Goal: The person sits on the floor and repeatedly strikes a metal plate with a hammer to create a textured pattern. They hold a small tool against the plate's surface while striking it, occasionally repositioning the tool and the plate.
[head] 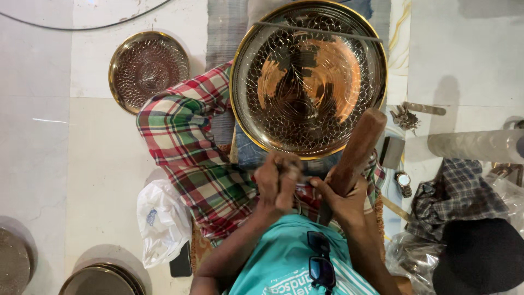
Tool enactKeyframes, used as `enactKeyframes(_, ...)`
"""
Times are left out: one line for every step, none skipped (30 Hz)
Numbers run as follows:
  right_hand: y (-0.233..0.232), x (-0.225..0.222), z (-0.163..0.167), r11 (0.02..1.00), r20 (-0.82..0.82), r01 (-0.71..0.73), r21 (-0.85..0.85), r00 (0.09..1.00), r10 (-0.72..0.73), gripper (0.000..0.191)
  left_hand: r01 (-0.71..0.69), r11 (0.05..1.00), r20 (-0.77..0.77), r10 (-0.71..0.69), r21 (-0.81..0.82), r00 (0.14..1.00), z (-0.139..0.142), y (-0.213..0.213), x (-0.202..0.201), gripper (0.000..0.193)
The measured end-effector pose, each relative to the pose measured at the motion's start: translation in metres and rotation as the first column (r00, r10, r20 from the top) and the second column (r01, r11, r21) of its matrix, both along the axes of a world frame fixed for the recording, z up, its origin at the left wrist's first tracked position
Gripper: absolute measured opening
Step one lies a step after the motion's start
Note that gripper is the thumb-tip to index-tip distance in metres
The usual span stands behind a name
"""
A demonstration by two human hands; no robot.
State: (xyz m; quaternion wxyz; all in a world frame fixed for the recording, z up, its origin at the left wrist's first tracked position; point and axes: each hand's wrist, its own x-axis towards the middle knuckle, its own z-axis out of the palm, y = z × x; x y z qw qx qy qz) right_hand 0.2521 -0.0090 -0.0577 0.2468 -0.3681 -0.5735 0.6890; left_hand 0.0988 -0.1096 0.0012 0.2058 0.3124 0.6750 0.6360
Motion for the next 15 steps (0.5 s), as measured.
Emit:
enactKeyframes(0.001, 0.001, 0.001, 0.999, 0.027, 0.029, -0.031, 0.999, -0.028, 0.021, -0.11, 0.994, 0.01, 0.11, -0.011, 0.994, -0.001, 0.006, -0.009, 0.022)
enactKeyframes(0.003, 0.002, 0.001, 0.998, 0.061, 0.063, -0.021, 0.996, -0.061, 0.022, -0.048, 0.991, -0.02, 0.046, -0.122, 0.999, -0.002, 0.012, -0.024, 0.023)
enactKeyframes(0.006, 0.004, 0.002, 0.995, 0.102, 0.095, -0.015, 0.99, -0.093, 0.022, 0.013, 0.971, -0.034, -0.022, -0.239, 0.999, -0.002, 0.018, -0.04, 0.025)
enactKeyframes(0.008, 0.007, 0.003, 0.992, 0.147, 0.125, -0.011, 0.982, -0.122, 0.024, 0.167, 0.948, 0.02, -0.168, -0.272, 0.986, -0.003, 0.028, -0.055, 0.022)
enactKeyframes(0.01, 0.011, 0.003, 0.993, 0.158, 0.116, 0.018, 0.98, -0.117, 0.023, 0.313, 0.904, 0.069, -0.307, -0.291, 0.949, -0.005, 0.04, -0.07, 0.023)
enactKeyframes(0.012, 0.015, 0.003, 0.993, 0.164, 0.108, 0.049, 0.98, -0.114, 0.023, 0.397, 0.896, 0.025, -0.401, -0.201, 0.916, -0.007, 0.052, -0.08, 0.026)
enactKeyframes(0.014, 0.019, 0.003, 0.992, 0.177, 0.1, 0.074, 0.978, -0.112, 0.022, 0.483, 0.867, -0.017, -0.488, -0.118, 0.872, -0.008, 0.061, -0.086, 0.032)
enactKeyframes(0.014, 0.023, 0.002, 0.992, 0.153, 0.115, 0.057, 0.981, -0.122, 0.024, 0.504, 0.86, -0.124, -0.51, -0.074, 0.852, -0.01, 0.072, -0.088, 0.037)
enactKeyframes(0.014, 0.027, 0.002, 0.991, 0.125, 0.13, 0.044, 0.983, -0.135, 0.026, 0.53, 0.848, -0.236, -0.521, -0.031, 0.82, -0.012, 0.085, -0.089, 0.042)
enactKeyframes(0.014, 0.031, 0.0, 0.989, 0.095, 0.146, 0.032, 0.984, -0.148, 0.028, 0.56, 0.829, -0.347, -0.522, 0.009, 0.779, -0.014, 0.095, -0.089, 0.048)
enactKeyframes(0.012, 0.035, -0.001, 0.988, 0.083, 0.153, 0.037, 0.984, -0.156, 0.028, 0.597, 0.8, -0.256, -0.591, -0.065, 0.764, -0.014, 0.102, -0.087, 0.044)
enactKeyframes(0.01, 0.039, -0.002, 0.986, 0.069, 0.16, 0.044, 0.984, -0.163, 0.029, 0.637, 0.759, -0.162, -0.651, -0.133, 0.742, -0.015, 0.108, -0.086, 0.04)
enactKeyframes(0.008, 0.042, -0.004, 0.984, 0.054, 0.169, 0.049, 0.984, -0.171, 0.03, 0.679, 0.708, -0.063, -0.7, -0.195, 0.712, -0.015, 0.112, -0.086, 0.037)
enactKeyframes(0.005, 0.046, -0.005, 0.983, 0.035, 0.179, 0.037, 0.983, -0.18, 0.031, 0.682, 0.705, -0.104, -0.706, -0.191, 0.701, -0.014, 0.114, -0.085, 0.041)
enactKeyframes(0.002, 0.049, -0.007, 0.982, 0.013, 0.189, 0.027, 0.982, -0.189, 0.033, 0.686, 0.704, -0.148, -0.71, -0.186, 0.688, -0.014, 0.115, -0.087, 0.045)
